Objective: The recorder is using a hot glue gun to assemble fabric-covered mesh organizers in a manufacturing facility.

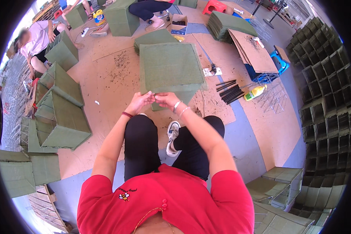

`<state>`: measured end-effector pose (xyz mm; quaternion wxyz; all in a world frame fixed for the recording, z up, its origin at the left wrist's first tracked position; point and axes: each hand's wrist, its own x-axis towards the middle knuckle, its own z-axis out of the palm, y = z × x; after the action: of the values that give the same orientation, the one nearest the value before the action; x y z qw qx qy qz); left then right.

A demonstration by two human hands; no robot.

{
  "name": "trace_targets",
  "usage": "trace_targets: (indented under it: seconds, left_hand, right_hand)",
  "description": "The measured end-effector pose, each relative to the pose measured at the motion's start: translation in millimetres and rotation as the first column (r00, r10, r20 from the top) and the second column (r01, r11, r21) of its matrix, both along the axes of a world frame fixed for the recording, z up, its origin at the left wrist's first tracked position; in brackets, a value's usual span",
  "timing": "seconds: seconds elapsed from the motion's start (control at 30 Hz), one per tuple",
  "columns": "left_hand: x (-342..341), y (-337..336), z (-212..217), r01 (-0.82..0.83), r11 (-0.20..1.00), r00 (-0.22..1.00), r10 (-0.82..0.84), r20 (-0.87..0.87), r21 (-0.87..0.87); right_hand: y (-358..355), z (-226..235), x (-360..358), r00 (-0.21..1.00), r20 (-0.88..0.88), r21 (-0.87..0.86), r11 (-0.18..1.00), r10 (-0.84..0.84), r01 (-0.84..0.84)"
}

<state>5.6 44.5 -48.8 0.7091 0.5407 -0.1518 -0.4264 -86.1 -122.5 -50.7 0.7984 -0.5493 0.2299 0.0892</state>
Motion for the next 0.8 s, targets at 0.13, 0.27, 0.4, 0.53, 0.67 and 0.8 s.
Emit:
trace_targets:
  seconds: [0.13,0.27,0.4,0.53,0.67,0.8]
  left_hand:
    - [-2,-4,8,-0.051,0.998,0.999,0.05,-0.013,-0.037]
    - [-1,-7,4,-0.078,0.997,0.996,0.078,0.049,-0.011]
    - [1,-5,-2,-0.097,0.995,0.989,0.094,0.116,0.025]
    - [5,-7,-13,-0.138,0.989,0.979,0.127,0.157,0.061]
    - [5,-13,-17,-0.192,0.98,0.961,0.179,0.211,0.044]
    - [4,-10,-23,-0.186,0.982,0.948,0.173,0.269,0.024]
  right_hand:
    - [13,-13,6,0.96,0.148,0.195,0.959,-0.237,0.206]
    - [19,-26,15,0.907,0.174,0.074,0.923,-0.385,0.378]
    - [29,-36,17,0.88,0.256,-0.145,0.884,-0.4,0.444]
    - [36,-42,21,0.848,0.308,-0.178,0.849,-0.432,0.498]
    - [34,-49,26,0.822,0.358,-0.155,0.84,-0.444,0.521]
    - [33,-51,21,0.843,0.34,-0.094,0.877,-0.416,0.471]
